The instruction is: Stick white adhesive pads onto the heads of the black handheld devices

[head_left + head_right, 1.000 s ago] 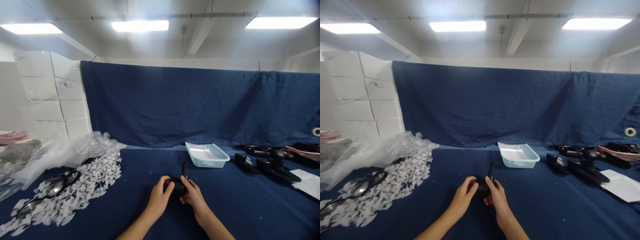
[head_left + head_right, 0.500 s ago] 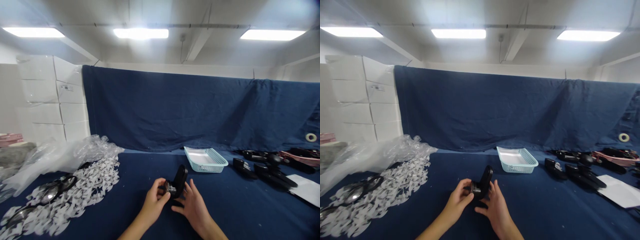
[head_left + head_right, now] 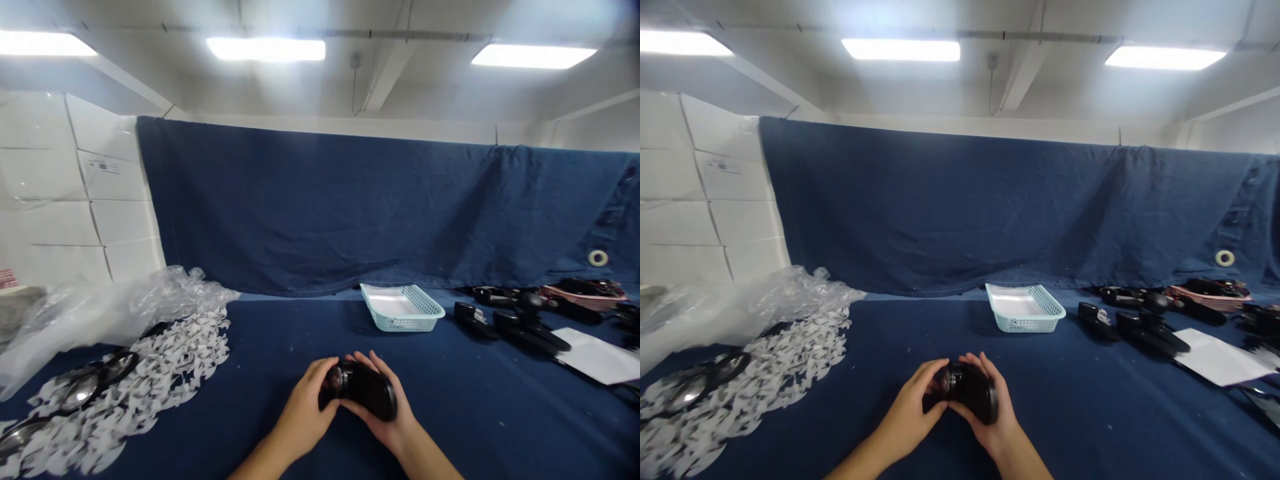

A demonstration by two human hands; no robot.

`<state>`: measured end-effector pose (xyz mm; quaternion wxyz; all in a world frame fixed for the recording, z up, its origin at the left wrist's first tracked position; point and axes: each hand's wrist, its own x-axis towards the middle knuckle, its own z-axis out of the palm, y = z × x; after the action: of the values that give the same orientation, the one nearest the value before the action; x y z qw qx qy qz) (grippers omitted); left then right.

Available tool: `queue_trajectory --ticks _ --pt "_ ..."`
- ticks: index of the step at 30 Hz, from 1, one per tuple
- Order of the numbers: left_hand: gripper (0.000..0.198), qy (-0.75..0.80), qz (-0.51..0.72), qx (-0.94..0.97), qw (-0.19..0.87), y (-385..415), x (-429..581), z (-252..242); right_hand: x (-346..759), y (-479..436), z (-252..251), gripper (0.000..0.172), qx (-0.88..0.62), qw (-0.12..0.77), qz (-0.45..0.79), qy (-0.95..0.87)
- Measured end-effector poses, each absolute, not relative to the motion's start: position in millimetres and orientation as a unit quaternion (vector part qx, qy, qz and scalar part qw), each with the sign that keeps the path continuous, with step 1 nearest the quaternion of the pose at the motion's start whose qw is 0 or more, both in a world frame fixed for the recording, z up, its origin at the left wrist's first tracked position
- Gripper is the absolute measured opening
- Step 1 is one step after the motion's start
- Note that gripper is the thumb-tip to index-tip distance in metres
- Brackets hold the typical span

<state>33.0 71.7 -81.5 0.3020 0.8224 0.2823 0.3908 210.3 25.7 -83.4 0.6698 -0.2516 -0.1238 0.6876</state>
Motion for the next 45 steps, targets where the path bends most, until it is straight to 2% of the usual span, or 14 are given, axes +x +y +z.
queue_trajectory --ticks 5,12,25,36,45 --pt "0.065 0.289 0.388 0.820 0.305 68.9 33.6 -78.6 206.9 22.6 -90.1 0.032 -0.245 0.702 0.654 -0.140" --pt "0.038 0.306 0.399 0.806 0.312 67.0 34.5 -76.1 205.4 24.0 -78.9 0.043 -0.231 0.668 0.691 -0.150" --pt "0.042 0.295 0.410 0.803 0.317 64.6 33.3 -73.6 210.6 25.0 -72.5 0.055 -0.219 0.643 0.703 -0.209" --pt "0.038 0.300 0.404 0.798 0.331 63.7 34.3 -72.8 213.3 31.6 -79.8 0.054 -0.266 0.633 0.687 -0.238" --pt "0.032 0.341 0.420 0.748 0.384 74.1 36.6 -76.9 208.9 26.5 -77.1 0.056 -0.304 0.625 0.665 -0.273"
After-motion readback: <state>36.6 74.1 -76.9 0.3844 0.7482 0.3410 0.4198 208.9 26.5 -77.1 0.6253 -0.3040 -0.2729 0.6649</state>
